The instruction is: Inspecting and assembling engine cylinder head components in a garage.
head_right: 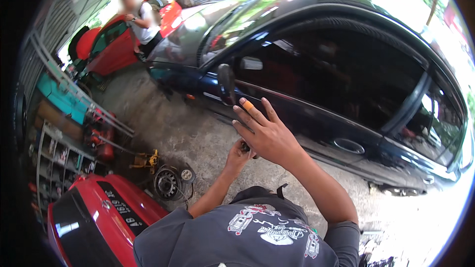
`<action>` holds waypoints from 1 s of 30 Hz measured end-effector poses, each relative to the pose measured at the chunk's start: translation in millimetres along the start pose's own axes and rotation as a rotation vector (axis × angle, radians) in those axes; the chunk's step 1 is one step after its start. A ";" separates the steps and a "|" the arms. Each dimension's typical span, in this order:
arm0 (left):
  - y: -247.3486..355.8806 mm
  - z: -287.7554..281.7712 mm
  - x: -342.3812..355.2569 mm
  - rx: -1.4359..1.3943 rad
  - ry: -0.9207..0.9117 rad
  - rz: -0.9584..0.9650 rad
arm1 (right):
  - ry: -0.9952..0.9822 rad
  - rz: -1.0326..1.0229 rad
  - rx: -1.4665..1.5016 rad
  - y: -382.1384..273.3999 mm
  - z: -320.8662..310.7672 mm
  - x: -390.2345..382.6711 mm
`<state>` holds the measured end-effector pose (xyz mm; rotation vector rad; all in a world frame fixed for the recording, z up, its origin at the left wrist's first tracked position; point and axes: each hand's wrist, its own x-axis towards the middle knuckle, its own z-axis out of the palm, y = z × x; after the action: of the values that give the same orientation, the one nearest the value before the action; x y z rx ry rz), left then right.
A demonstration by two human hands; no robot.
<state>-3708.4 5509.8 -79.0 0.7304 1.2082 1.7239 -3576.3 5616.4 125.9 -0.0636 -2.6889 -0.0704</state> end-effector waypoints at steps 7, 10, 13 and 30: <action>2.5 -5.7 -14.2 -0.002 0.090 0.048 | -0.034 -0.301 -0.146 -1.3 -3.1 45.6; 0.0 -14.7 -19.8 -0.046 0.094 0.071 | -0.016 -0.405 -0.190 -3.0 -0.2 68.4; 7.7 -10.4 -21.2 -0.046 0.117 0.081 | 0.016 -0.456 -0.189 -6.0 -1.3 86.1; 25.0 -18.4 -40.6 -0.038 0.189 0.128 | 0.150 -0.551 0.160 -38.4 10.3 117.2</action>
<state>-3714.2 5462.2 -61.3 0.6445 1.2753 1.9522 -3688.3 5582.6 166.4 0.7019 -2.4746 -0.0270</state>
